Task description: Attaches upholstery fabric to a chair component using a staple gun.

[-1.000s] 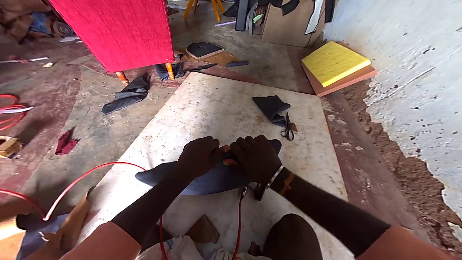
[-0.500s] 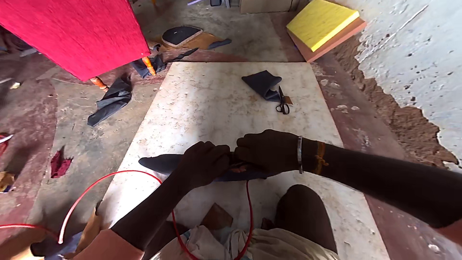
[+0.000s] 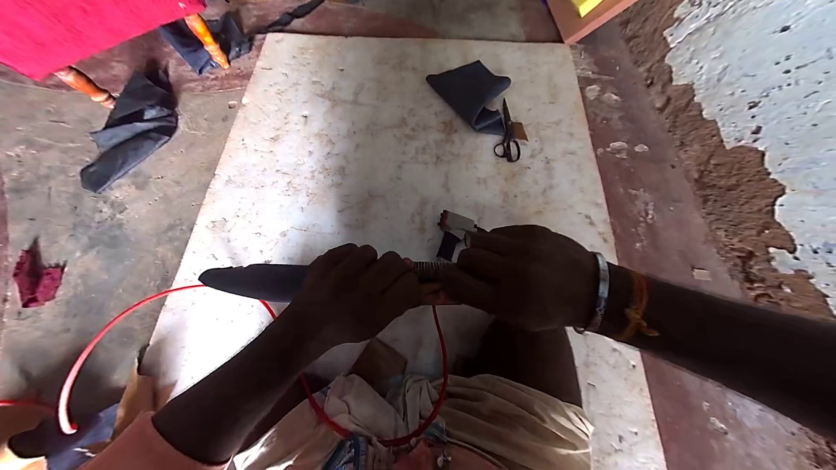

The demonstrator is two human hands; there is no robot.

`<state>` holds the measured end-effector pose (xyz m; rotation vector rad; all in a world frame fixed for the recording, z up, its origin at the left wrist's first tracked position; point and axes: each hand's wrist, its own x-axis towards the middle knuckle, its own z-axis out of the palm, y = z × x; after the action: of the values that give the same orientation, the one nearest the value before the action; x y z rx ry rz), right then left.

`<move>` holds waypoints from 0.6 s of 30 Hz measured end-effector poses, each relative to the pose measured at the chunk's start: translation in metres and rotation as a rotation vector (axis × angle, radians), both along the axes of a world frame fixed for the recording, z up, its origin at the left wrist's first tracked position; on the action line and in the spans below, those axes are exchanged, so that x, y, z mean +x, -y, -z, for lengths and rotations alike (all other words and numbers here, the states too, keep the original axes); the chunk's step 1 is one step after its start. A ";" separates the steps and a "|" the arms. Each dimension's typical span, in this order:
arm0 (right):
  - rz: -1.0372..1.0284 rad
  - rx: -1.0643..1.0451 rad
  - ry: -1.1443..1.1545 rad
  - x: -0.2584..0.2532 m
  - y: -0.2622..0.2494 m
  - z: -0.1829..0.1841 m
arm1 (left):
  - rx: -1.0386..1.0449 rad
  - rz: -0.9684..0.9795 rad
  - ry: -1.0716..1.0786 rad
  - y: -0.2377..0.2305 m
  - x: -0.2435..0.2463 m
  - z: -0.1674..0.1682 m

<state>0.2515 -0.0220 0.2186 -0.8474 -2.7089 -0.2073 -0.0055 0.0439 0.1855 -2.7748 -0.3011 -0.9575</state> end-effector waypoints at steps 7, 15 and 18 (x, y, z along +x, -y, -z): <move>0.267 -0.346 -0.164 0.001 0.013 -0.003 | -0.362 -0.198 -0.093 0.021 0.008 -0.008; 0.261 -1.058 -0.247 0.000 -0.001 -0.002 | -0.696 -0.326 -0.188 0.034 0.006 -0.021; 0.282 -1.111 -0.280 0.000 -0.010 -0.004 | -0.400 -0.240 -0.034 0.047 0.010 -0.019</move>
<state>0.2512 -0.0118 0.2226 -1.3635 -2.2743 1.3510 0.0046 -0.0034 0.2047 -3.0005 -0.8862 -0.8677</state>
